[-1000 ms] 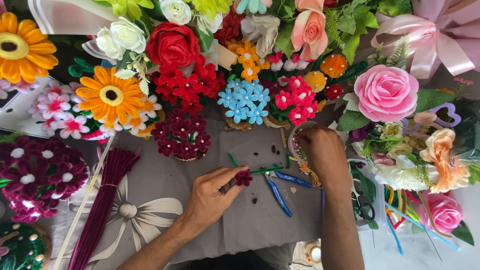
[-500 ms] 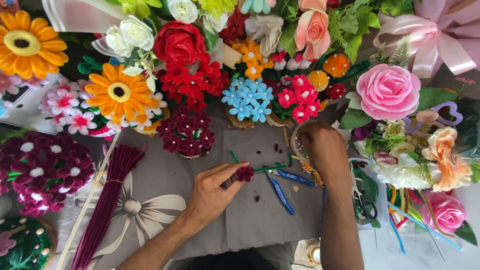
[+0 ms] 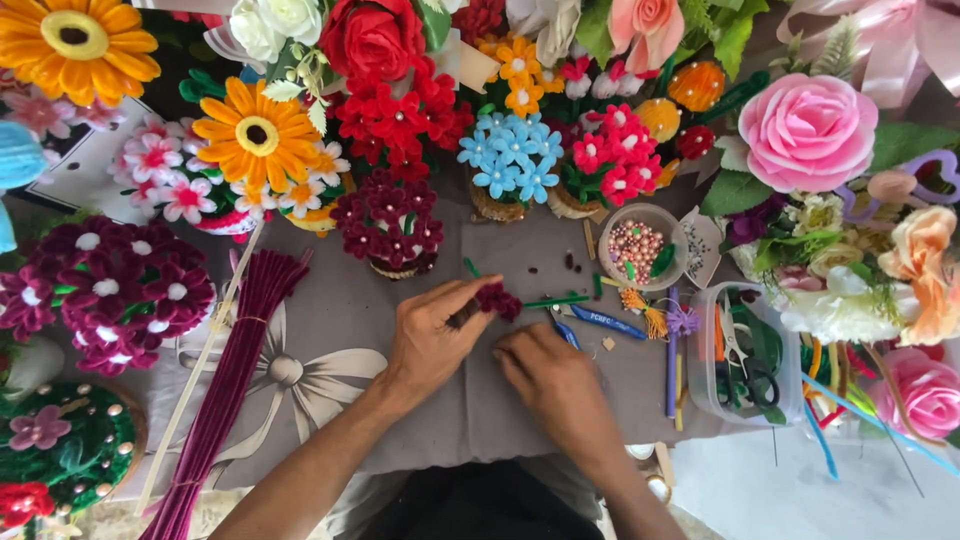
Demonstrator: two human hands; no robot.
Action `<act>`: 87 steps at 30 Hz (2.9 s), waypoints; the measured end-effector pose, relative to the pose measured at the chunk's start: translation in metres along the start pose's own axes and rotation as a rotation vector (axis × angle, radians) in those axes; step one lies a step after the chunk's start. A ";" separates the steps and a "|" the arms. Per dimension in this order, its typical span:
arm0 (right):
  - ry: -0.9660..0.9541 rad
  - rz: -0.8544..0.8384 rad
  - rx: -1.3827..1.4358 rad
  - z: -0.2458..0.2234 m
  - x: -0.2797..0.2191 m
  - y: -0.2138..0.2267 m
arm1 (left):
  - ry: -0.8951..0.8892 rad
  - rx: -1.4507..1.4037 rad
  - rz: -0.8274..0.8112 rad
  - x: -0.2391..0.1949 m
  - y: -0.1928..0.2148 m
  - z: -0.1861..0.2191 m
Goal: Finishing a decorative flower arrangement by gluing small artificial flowers onto a base.
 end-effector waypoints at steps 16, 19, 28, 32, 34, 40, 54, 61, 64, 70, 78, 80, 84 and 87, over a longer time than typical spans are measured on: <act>0.119 0.286 0.107 -0.023 -0.056 0.046 | -0.004 -0.070 0.033 -0.005 0.006 -0.011; 0.100 0.397 -0.074 -0.008 -0.140 0.042 | -0.057 -0.037 0.060 -0.007 0.005 -0.003; -0.733 0.578 0.162 0.140 -0.403 -0.107 | -0.123 0.044 0.040 -0.006 -0.005 0.014; -1.059 0.344 0.010 0.138 -0.456 -0.155 | -0.091 0.093 0.051 -0.008 -0.004 0.012; -1.170 0.089 -0.069 0.124 -0.397 -0.143 | -0.110 0.117 0.046 -0.005 -0.006 0.014; -0.062 0.358 -0.099 -0.027 -0.085 0.044 | -0.027 0.067 0.038 -0.003 -0.003 0.002; 0.136 0.136 -0.161 -0.009 0.001 0.009 | 0.038 -0.001 0.020 0.008 0.002 -0.001; -0.044 0.141 -0.242 0.048 -0.002 0.070 | 0.073 -0.014 0.026 0.009 0.002 -0.005; -0.222 0.224 -0.301 0.085 -0.004 0.106 | 0.076 -0.022 0.014 0.009 0.001 -0.004; -0.308 0.128 -0.365 0.129 0.001 0.113 | 0.078 -0.004 0.022 0.010 0.003 -0.004; -0.372 -0.215 -0.394 0.144 0.014 0.094 | 0.059 -0.027 0.008 0.008 0.003 -0.006; -0.384 -0.218 -0.392 0.146 0.015 0.094 | 0.051 -0.027 0.022 0.007 0.002 -0.009; -0.415 -0.231 -0.380 0.153 0.015 0.091 | 0.048 -0.033 0.015 0.007 0.003 -0.008; -0.400 -0.255 -0.418 0.153 0.016 0.088 | 0.057 -0.039 0.010 0.007 0.003 -0.009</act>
Point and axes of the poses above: each hand's wrist, its own x-axis towards the middle knuckle, its own y-axis out of the back of the hand, z = x × y, the point moved 8 cm from there along x, towards the middle knuckle, and after that the axes turned 14 degrees about y, right-handed, at the moved point
